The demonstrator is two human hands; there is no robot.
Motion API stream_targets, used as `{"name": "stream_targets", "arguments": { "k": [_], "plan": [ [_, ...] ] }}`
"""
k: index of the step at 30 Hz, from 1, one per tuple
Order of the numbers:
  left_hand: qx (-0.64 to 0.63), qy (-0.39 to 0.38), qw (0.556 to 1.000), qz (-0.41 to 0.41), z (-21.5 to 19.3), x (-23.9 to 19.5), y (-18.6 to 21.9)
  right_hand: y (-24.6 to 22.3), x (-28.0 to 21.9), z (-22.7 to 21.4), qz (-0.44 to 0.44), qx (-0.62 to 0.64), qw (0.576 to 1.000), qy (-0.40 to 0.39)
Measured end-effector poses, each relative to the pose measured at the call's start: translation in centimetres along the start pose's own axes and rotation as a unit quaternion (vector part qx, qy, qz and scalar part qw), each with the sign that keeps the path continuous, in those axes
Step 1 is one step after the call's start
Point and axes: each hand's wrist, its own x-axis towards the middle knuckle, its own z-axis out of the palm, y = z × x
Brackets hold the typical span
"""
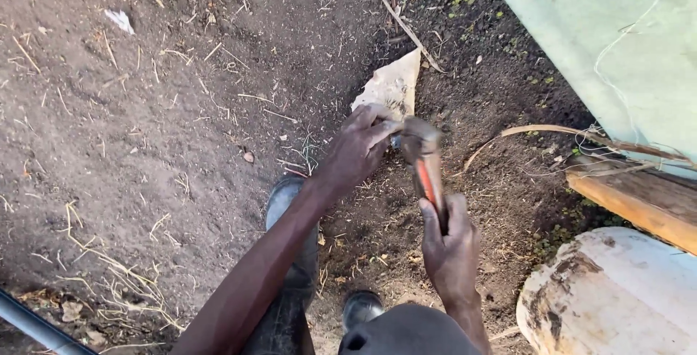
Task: Using a pipe wrench to hammer a wooden board into the ground to reinforce a structure in a greenhouse.
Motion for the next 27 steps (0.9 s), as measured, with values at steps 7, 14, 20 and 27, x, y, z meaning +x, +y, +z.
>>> {"name": "stream_targets", "arguments": {
  "k": [7,14,20,27],
  "plan": [
    [-0.028,-0.023,0.999,-0.030,-2.0,0.6,1.0,-0.8,-0.7,-0.4,0.056,0.011,0.998,0.003],
    [-0.043,-0.031,0.995,-0.084,-1.3,-0.5,2.0,-0.1,-1.6,-0.9,-0.094,0.010,0.995,0.032],
    [-0.022,-0.026,0.998,-0.053,-2.0,0.2,0.2,-1.3,-0.3,-0.1,0.119,-0.041,0.989,-0.076],
    [0.023,-0.027,0.999,-0.032,-1.0,0.5,0.0,1.5,-1.5,-0.2,-0.133,0.018,0.985,0.104]
  ]
}}
